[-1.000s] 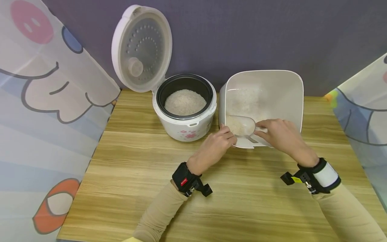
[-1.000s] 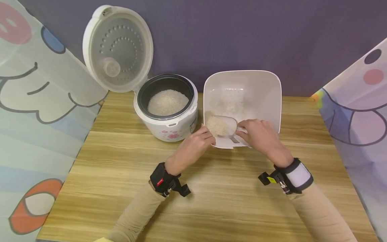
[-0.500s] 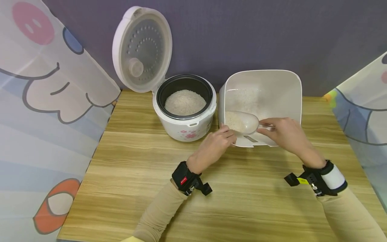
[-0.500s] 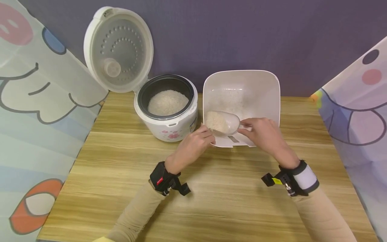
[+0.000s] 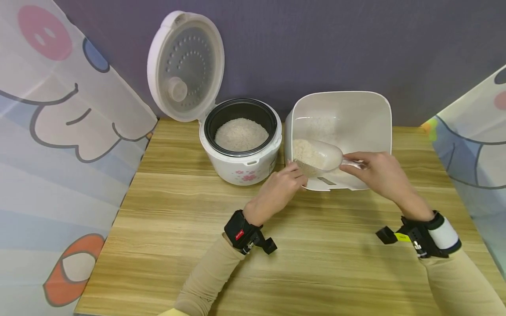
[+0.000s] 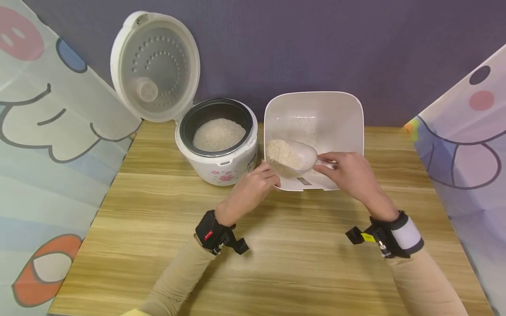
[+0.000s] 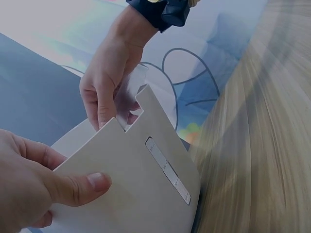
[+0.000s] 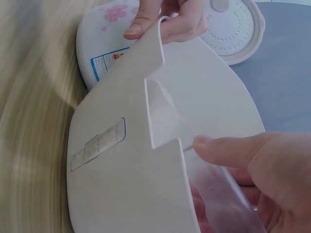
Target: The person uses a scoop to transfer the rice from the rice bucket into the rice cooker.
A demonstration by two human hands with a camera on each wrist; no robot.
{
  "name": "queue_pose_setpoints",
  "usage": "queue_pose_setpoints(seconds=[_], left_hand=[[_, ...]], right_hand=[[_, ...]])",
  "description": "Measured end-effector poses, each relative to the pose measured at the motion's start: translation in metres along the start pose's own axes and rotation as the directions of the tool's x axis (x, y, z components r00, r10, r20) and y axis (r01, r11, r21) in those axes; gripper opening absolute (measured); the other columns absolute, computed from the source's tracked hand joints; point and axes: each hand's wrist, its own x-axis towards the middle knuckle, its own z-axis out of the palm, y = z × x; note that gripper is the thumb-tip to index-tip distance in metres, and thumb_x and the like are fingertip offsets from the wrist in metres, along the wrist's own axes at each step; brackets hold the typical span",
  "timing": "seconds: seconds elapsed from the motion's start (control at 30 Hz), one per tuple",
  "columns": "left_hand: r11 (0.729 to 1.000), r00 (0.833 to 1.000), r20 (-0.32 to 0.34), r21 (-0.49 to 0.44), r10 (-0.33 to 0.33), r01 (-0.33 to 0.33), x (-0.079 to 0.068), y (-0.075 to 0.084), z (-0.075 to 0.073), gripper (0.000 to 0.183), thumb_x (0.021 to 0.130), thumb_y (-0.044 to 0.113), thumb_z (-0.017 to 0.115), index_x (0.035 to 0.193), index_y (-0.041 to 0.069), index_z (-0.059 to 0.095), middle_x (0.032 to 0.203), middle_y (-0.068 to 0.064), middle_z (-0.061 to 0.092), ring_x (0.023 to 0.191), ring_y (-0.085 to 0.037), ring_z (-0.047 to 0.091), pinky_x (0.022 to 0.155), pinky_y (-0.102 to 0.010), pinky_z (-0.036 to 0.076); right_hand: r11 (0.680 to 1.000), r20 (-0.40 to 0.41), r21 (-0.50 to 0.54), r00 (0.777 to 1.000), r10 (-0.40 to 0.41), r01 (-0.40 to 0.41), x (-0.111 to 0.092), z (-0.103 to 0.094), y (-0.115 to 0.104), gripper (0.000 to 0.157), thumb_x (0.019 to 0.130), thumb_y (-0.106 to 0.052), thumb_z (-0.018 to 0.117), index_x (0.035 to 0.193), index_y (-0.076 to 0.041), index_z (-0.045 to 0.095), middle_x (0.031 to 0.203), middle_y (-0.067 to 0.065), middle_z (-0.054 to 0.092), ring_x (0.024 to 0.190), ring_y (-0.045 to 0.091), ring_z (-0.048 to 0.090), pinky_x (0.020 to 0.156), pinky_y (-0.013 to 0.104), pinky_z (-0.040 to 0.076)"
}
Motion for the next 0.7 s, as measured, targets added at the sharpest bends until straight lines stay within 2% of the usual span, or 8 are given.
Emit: queue_pose_setpoints(seconds=[0.1,0.27,0.47,0.63,0.7], left_hand=[[1.0,1.0,0.001,0.002,-0.005,0.005,0.0,0.0,0.0,0.012,0.091,0.026,0.073,0.088,0.014,0.073,0.093,0.005,0.074,0.104,-0.013,0.063,0.097,-0.025,0.054],[1.0,1.0,0.009,-0.013,-0.012,0.012,-0.001,0.0,-0.003,0.012,0.092,0.025,0.073,0.089,0.013,0.073,0.094,0.004,0.074,0.103,-0.014,0.063,0.097,-0.025,0.055],[1.0,1.0,0.019,-0.01,-0.015,0.015,0.0,0.0,-0.002,0.01,0.092,0.024,0.072,0.09,0.015,0.074,0.095,0.006,0.074,0.105,-0.012,0.063,0.1,-0.026,0.053],[1.0,1.0,0.007,-0.001,-0.016,0.016,0.0,0.0,-0.002,0.011,0.092,0.025,0.073,0.089,0.015,0.073,0.095,0.006,0.074,0.104,-0.011,0.063,0.103,-0.026,0.051],[1.0,1.0,0.001,0.002,-0.015,0.015,-0.001,0.0,-0.002,0.01,0.092,0.025,0.073,0.089,0.015,0.073,0.095,0.006,0.075,0.104,-0.011,0.063,0.102,-0.026,0.052]], right_hand=[[1.0,-0.021,0.012,1.0,0.005,-0.005,-0.001,-0.002,-0.001,0.027,0.085,-0.017,0.084,0.108,-0.003,0.08,0.094,0.015,0.078,0.075,0.031,0.073,0.064,0.039,0.051],[0.999,-0.043,0.039,0.999,0.031,-0.029,-0.003,-0.006,-0.003,0.026,0.085,-0.017,0.084,0.108,-0.005,0.08,0.095,0.014,0.079,0.077,0.029,0.073,0.066,0.023,0.047],[0.997,-0.039,0.029,0.997,0.07,-0.069,-0.008,-0.011,0.0,0.029,0.086,-0.02,0.084,0.11,-0.005,0.08,0.094,0.016,0.078,0.076,0.031,0.073,0.063,0.021,0.045],[0.997,-0.044,0.019,0.996,0.08,-0.08,-0.011,-0.018,0.002,0.03,0.085,-0.019,0.084,0.111,-0.004,0.079,0.091,0.017,0.078,0.073,0.029,0.072,0.06,0.012,0.04],[0.996,-0.04,0.009,0.995,0.089,-0.089,-0.012,-0.023,0.001,0.031,0.085,-0.019,0.085,0.111,-0.004,0.079,0.091,0.017,0.078,0.072,0.029,0.072,0.059,0.012,0.04]])
